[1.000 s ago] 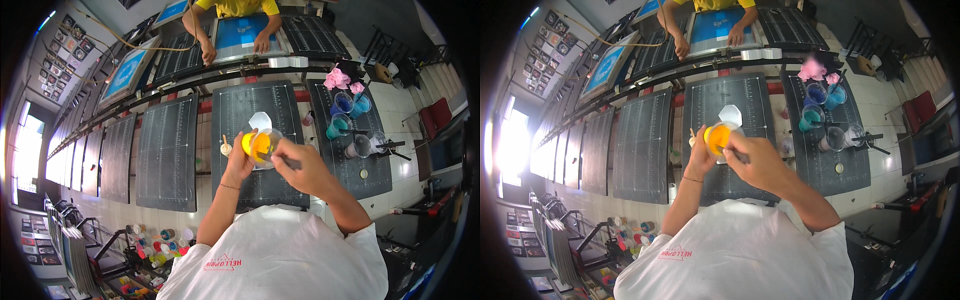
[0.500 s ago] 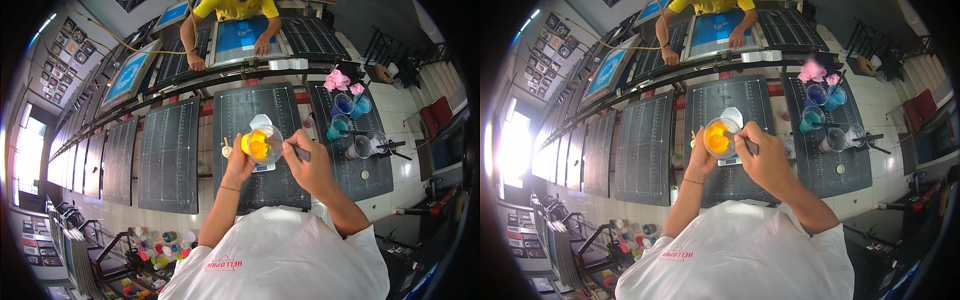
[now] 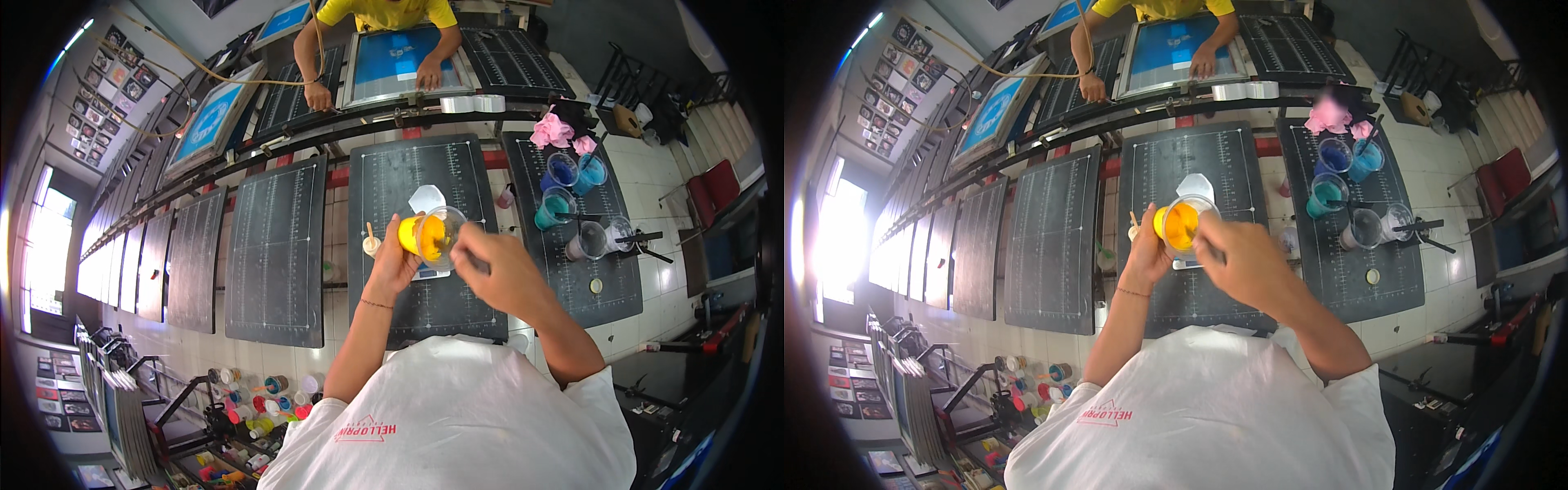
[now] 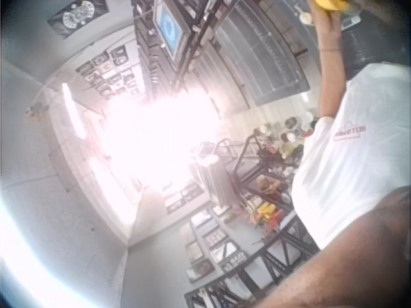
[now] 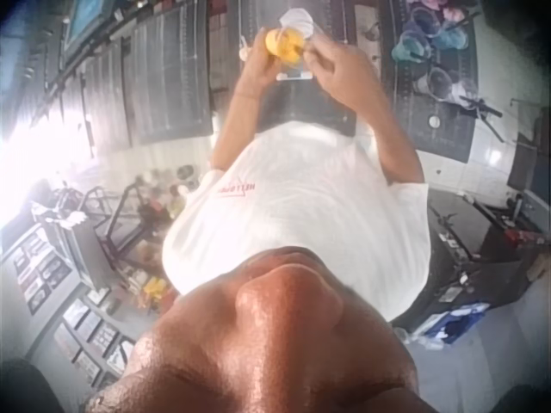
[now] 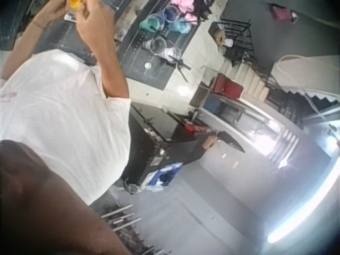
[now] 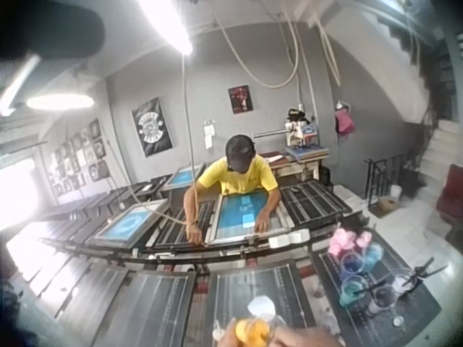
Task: The person measures white ink on a digital scale using a wooden stick, pours it into a cup containing yellow ink, and mixes the substances together with a flat tool.
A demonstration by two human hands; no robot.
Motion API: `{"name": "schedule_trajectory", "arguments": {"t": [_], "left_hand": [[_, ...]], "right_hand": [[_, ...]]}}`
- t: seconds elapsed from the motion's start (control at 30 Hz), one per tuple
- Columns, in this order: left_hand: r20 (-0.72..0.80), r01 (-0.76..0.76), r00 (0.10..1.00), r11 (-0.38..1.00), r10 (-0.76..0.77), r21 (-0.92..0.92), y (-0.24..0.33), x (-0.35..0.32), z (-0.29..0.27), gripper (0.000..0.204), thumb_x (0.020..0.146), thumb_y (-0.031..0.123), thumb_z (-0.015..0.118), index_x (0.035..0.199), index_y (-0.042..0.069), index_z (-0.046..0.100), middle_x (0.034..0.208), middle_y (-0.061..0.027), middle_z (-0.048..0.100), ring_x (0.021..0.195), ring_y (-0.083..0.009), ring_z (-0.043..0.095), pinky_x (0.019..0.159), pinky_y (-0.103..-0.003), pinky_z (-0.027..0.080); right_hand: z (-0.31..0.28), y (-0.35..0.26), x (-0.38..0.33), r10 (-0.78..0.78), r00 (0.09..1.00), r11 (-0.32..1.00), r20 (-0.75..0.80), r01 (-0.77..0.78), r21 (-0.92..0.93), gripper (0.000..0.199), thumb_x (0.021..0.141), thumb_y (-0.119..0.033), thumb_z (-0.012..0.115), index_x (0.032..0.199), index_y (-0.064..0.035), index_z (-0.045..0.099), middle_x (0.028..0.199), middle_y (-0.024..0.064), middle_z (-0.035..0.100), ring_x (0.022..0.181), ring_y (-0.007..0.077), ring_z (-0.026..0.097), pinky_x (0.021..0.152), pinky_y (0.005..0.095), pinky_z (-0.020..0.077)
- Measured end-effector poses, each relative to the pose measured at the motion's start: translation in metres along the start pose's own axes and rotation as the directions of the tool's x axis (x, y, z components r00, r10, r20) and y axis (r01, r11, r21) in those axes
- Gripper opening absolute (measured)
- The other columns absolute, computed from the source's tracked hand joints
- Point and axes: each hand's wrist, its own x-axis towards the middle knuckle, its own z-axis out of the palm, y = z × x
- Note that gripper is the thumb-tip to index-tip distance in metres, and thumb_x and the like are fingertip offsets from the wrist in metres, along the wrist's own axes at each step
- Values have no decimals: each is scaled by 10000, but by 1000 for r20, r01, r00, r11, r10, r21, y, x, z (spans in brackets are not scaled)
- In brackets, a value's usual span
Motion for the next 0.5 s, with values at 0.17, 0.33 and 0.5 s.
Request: {"name": "schedule_trajectory", "arguments": {"t": [0.17,0.33,0.5], "left_hand": [[1,-34,999,999,34,40,2,0,-1,569,1116,453,311,1316,-20,557,1196,-148,686,1053,-211,718,890,-314,626],[23,-5,1000,1000,5,14,0,0,0,560,1117,442,313,1315,-20,559,1198,-145,687,1052,-208,717,898,-313,623],[27,29,999,999,-30,39,0,5,-11,564,1117,431,310,1340,-28,551,1201,-148,686,1065,-221,714,908,-320,619]], "right_hand": [[5,4,3,92,983,994,-156,-101,-51,133,977,-136,645,932,-24,588,695,114,659,634,227,673,584,350,466],[2,3,3,21,993,999,-113,-16,47,129,964,-135,642,955,-27,572,701,169,650,607,353,652,555,405,473],[3,-1,-2,-34,998,986,49,26,163,141,966,-147,648,946,-30,572,719,161,653,626,338,661,572,402,483]]}}
